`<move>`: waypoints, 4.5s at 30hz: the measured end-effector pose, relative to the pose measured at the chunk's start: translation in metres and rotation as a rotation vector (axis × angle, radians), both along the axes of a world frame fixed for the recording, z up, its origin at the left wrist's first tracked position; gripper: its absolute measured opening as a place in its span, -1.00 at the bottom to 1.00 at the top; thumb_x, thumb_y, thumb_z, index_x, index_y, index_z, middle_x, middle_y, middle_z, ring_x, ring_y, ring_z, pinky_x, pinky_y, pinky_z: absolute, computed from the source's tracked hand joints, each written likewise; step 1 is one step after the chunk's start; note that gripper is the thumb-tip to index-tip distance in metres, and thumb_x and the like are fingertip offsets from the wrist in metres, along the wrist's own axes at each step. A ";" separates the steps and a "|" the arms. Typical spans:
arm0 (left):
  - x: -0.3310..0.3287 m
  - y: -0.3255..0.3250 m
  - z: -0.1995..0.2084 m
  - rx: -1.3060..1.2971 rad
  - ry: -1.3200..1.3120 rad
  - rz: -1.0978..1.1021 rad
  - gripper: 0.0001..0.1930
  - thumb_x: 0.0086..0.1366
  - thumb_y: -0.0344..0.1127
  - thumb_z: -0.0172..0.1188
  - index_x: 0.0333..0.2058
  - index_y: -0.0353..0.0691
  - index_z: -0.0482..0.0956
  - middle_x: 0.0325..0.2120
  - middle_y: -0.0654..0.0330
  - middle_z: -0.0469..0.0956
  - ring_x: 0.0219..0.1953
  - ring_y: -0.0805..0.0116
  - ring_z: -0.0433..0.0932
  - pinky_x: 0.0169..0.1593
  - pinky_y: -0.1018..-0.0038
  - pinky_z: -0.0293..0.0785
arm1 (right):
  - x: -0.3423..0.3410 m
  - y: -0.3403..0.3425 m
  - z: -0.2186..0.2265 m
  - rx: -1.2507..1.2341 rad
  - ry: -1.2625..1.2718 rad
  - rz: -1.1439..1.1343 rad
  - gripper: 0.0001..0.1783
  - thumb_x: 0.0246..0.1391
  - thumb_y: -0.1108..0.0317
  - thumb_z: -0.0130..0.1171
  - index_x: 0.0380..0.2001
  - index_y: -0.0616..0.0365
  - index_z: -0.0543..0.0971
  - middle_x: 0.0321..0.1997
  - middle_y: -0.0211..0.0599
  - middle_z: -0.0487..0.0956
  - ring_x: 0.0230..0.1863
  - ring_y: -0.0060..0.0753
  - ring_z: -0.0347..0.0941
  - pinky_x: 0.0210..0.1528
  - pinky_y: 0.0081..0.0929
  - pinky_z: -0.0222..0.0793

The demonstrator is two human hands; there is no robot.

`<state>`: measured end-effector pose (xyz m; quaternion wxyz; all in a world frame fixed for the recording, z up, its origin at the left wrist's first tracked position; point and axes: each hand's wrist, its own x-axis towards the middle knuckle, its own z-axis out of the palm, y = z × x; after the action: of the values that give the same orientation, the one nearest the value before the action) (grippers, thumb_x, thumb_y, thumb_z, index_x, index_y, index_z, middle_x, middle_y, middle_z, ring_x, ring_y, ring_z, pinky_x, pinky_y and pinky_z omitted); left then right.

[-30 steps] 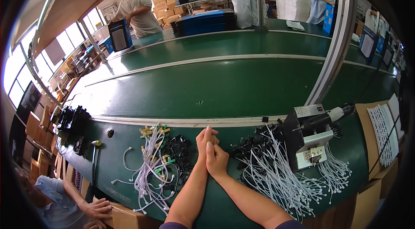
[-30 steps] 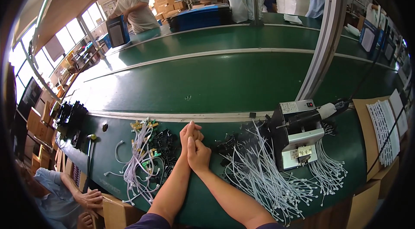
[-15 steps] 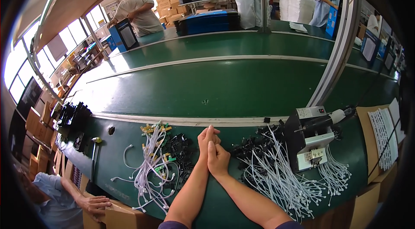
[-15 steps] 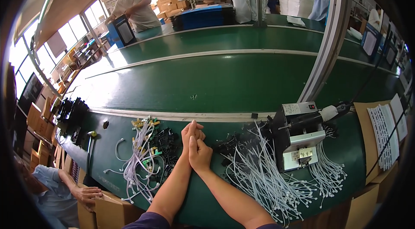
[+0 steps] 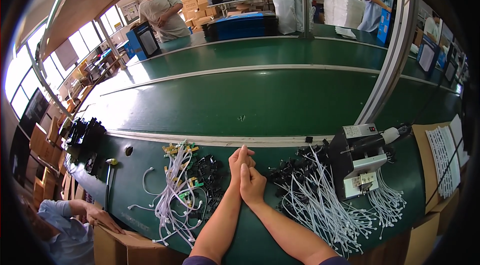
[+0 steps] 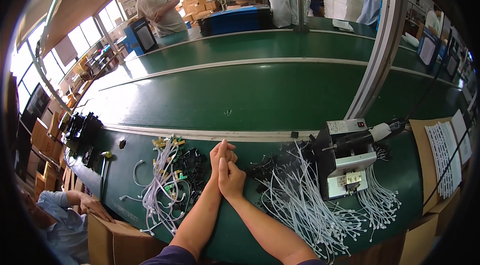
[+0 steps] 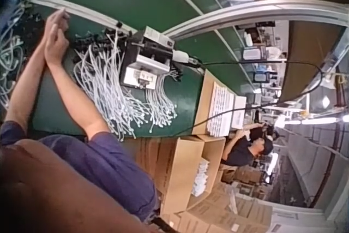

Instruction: Assembling and organizing wire harnesses at a factory workstation.

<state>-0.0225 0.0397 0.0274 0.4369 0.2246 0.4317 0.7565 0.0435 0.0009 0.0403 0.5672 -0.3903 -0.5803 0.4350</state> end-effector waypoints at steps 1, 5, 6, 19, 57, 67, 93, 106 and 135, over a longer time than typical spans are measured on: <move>0.000 0.000 0.000 -0.013 -0.002 0.005 -0.68 0.27 -0.23 -0.07 -0.57 -0.35 0.38 -0.92 0.37 0.04 -0.88 0.57 -0.01 -0.75 0.58 -0.06 | 0.000 0.000 0.001 -0.004 -0.004 0.001 -0.56 0.06 0.20 -0.01 -0.77 0.25 0.33 -0.79 -0.09 0.35 -0.74 -0.08 0.33 -0.68 -0.34 0.19; -0.001 0.001 -0.002 0.000 0.001 0.002 -0.68 0.27 -0.23 -0.06 -0.57 -0.35 0.38 -0.92 0.37 0.04 -0.88 0.57 -0.01 -0.75 0.58 -0.06 | -0.001 0.000 -0.001 0.025 0.005 -0.013 -0.57 0.06 0.20 -0.01 -0.77 0.25 0.34 -0.79 -0.09 0.35 -0.75 -0.08 0.33 -0.68 -0.35 0.19; 0.000 0.000 -0.001 -0.006 0.002 0.003 -0.68 0.27 -0.23 -0.06 -0.57 -0.35 0.38 -0.91 0.37 0.04 -0.88 0.57 -0.01 -0.75 0.58 -0.05 | 0.000 0.000 0.000 0.011 -0.001 -0.006 -0.57 0.06 0.20 -0.01 -0.77 0.25 0.34 -0.79 -0.09 0.35 -0.74 -0.08 0.33 -0.68 -0.35 0.19; 0.001 0.000 0.000 -0.010 0.011 0.018 -0.67 0.28 -0.23 -0.07 -0.57 -0.35 0.38 -0.91 0.36 0.04 -0.88 0.57 -0.02 -0.75 0.58 -0.08 | 0.001 0.000 0.000 0.002 -0.008 -0.001 -0.56 0.07 0.19 -0.01 -0.78 0.24 0.33 -0.79 -0.09 0.36 -0.73 -0.06 0.34 -0.67 -0.34 0.20; 0.000 0.000 -0.003 -0.019 -0.021 0.013 -0.68 0.27 -0.23 -0.05 -0.57 -0.34 0.38 -0.92 0.37 0.05 -0.89 0.58 -0.02 -0.77 0.58 -0.09 | -0.001 0.000 -0.009 -0.014 -0.015 0.010 -0.54 0.08 0.15 -0.03 -0.76 0.28 0.32 -0.80 -0.17 0.35 -0.76 -0.47 0.23 -0.66 -0.45 0.15; -0.001 -0.001 0.002 0.006 -0.040 0.003 -0.69 0.25 -0.22 -0.01 -0.59 -0.32 0.39 -0.89 0.42 0.09 -0.85 0.66 -0.01 -0.76 0.63 -0.08 | -0.003 -0.001 -0.003 -0.015 -0.011 0.021 -0.54 0.08 0.17 -0.03 -0.75 0.29 0.31 -0.81 -0.20 0.32 -0.74 -0.54 0.18 -0.66 -0.47 0.13; 0.001 -0.001 -0.001 0.001 -0.021 0.008 -0.68 0.25 -0.21 0.00 -0.59 -0.33 0.40 -0.89 0.42 0.09 -0.85 0.64 0.00 -0.74 0.62 -0.03 | -0.001 -0.001 -0.003 -0.007 0.007 0.000 -0.55 0.08 0.18 -0.02 -0.76 0.28 0.33 -0.83 -0.23 0.32 -0.76 -0.57 0.19 -0.68 -0.49 0.12; -0.009 0.011 -0.030 0.008 0.647 0.051 -0.60 0.13 -0.01 -0.04 -0.48 -0.31 0.48 -0.74 0.26 0.37 -0.66 0.53 0.35 -0.61 0.60 0.22 | 0.005 0.010 -0.014 -0.013 -0.046 -0.041 -0.62 0.05 0.11 -0.03 -0.63 0.18 0.50 -0.68 -0.05 0.46 -0.61 -0.26 0.49 -0.58 -0.37 0.31; -0.047 0.011 -0.072 0.268 0.202 0.074 -0.65 0.22 -0.18 -0.10 -0.27 -0.43 0.35 -0.70 0.27 0.24 -0.73 0.50 0.16 -0.58 0.61 0.15 | -0.004 0.002 -0.004 -0.008 0.042 -0.007 -0.71 0.09 0.21 -0.14 -0.39 0.27 0.36 -0.41 -0.03 0.47 -0.42 0.01 0.43 -0.39 -0.27 0.34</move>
<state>-0.0695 0.0505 -0.0447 0.3293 0.3396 0.3766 0.7965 0.0399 0.0024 0.0363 0.5791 -0.3852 -0.5653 0.4435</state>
